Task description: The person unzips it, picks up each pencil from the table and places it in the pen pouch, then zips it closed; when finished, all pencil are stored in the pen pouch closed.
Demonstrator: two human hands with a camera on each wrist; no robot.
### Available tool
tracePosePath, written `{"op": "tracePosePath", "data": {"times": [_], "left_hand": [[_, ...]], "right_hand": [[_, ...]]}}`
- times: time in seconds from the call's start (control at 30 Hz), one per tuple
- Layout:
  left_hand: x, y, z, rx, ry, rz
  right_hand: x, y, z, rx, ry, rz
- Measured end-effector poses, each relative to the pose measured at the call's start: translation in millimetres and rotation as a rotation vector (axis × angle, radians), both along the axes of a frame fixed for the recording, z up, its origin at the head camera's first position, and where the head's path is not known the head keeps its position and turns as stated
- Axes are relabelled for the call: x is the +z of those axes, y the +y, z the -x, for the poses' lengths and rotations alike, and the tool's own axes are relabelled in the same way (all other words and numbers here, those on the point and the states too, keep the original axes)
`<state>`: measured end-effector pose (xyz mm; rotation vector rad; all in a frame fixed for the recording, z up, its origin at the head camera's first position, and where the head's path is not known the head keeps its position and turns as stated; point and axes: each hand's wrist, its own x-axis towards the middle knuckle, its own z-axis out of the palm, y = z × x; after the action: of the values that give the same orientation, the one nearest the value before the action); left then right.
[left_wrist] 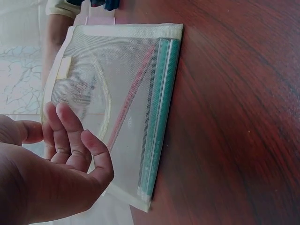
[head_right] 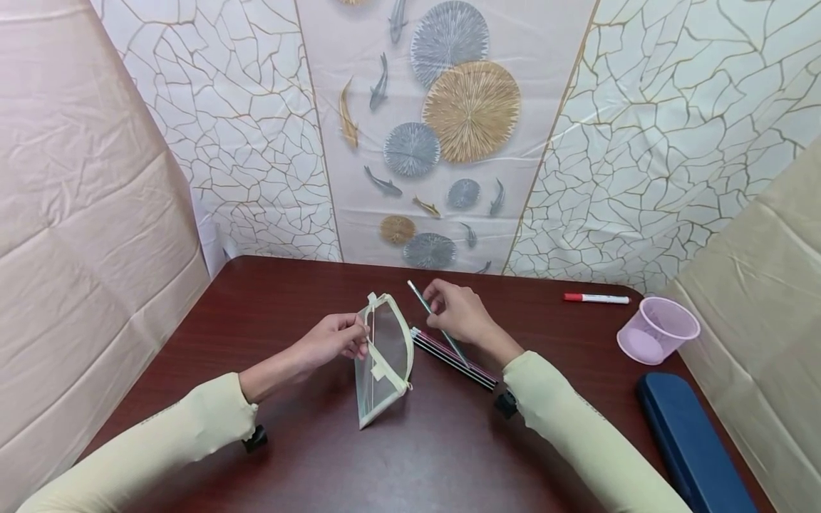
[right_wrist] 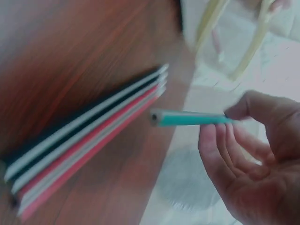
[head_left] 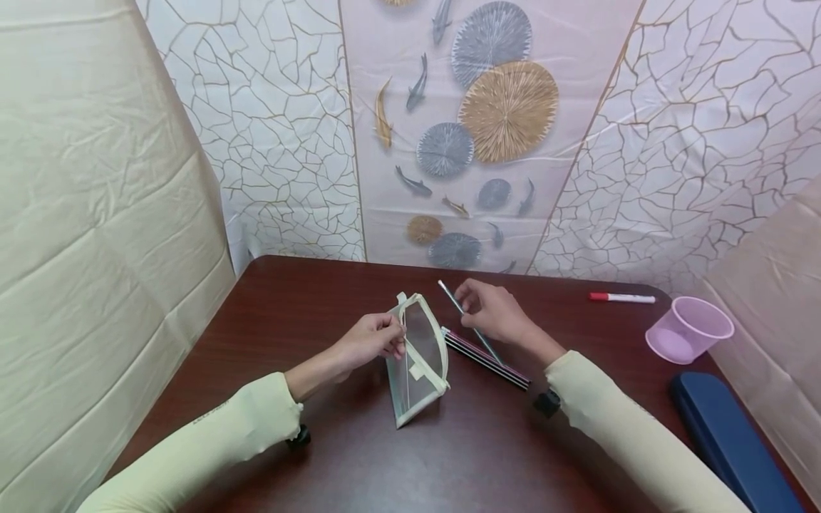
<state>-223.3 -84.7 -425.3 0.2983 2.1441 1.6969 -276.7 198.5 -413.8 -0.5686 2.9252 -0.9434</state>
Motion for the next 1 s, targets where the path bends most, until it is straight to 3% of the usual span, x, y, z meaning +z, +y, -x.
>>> {"op": "tracePosePath", "data": {"times": [0.23,0.43,0.57,0.77,0.87,1.0], "left_hand": [[1.5,0.3,-2.3,-0.009,0.003,-0.005],[0.0,0.0,-2.3,-0.009,0.006,-0.003],[-2.3,-0.5,-1.7,-0.008,0.009,-0.006],[-3.5,0.0,-1.5,-0.01,0.006,-0.012],[-3.3,0.9,-2.1,-0.015,0.005,-0.011],[-3.6,1.4,-2.1,-0.015,0.005,-0.014]], "right_hand": [[11.7,-29.7,-15.8,-0.091,-0.029,0.411],[10.2,-45.8,-26.8,-0.129,-0.166,0.659],[8.0,-50.1,-29.5,-0.175,-0.186,0.736],[10.8,-53.0,-30.5,-0.272,-0.092,0.738],[10.7,-55.9,-33.2,-0.262,-0.096,0.758],[4.1,-61.9,-40.5,-0.203,-0.186,0.779]]}}
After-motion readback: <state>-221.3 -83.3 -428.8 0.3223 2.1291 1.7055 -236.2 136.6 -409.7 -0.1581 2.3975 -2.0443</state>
